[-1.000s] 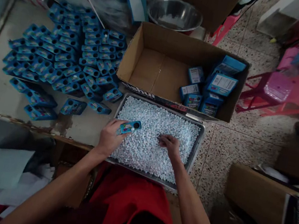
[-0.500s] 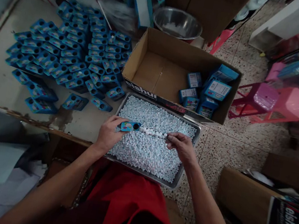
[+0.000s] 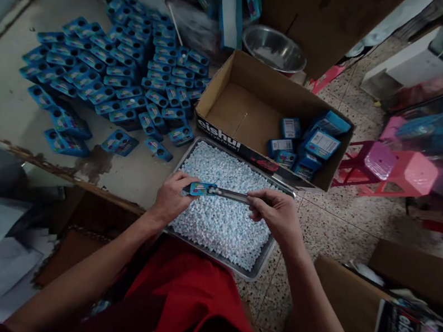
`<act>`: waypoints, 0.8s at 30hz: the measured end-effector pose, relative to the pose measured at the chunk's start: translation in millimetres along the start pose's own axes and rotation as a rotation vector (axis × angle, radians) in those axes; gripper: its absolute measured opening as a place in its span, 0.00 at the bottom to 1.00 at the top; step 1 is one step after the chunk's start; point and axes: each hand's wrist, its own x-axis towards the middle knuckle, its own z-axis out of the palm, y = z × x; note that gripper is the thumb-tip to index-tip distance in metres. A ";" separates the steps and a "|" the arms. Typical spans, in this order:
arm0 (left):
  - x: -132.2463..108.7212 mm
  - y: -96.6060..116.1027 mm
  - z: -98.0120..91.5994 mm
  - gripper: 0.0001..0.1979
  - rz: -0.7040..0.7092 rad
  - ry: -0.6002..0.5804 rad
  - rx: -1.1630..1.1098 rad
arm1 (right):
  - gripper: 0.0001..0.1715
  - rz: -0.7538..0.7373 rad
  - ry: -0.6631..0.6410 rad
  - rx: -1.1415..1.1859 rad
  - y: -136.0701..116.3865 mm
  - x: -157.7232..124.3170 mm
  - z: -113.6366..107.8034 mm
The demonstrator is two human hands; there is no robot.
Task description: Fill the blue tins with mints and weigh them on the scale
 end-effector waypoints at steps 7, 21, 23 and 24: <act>-3.9 -12.7 -0.8 0.19 -0.222 -0.027 -0.201 | 0.17 0.029 0.154 -0.071 61.1 -17.7 -38.7; -13.3 -12.7 -21.5 0.20 -0.274 -0.014 0.029 | 0.27 0.244 0.115 0.412 216.8 38.5 14.9; -12.4 -11.2 -17.3 0.19 -0.216 0.007 0.134 | 0.27 0.239 0.096 0.438 207.8 29.6 0.9; -11.7 -10.2 -14.9 0.19 -0.187 0.010 0.174 | 0.26 0.234 0.086 0.448 201.5 25.2 -5.6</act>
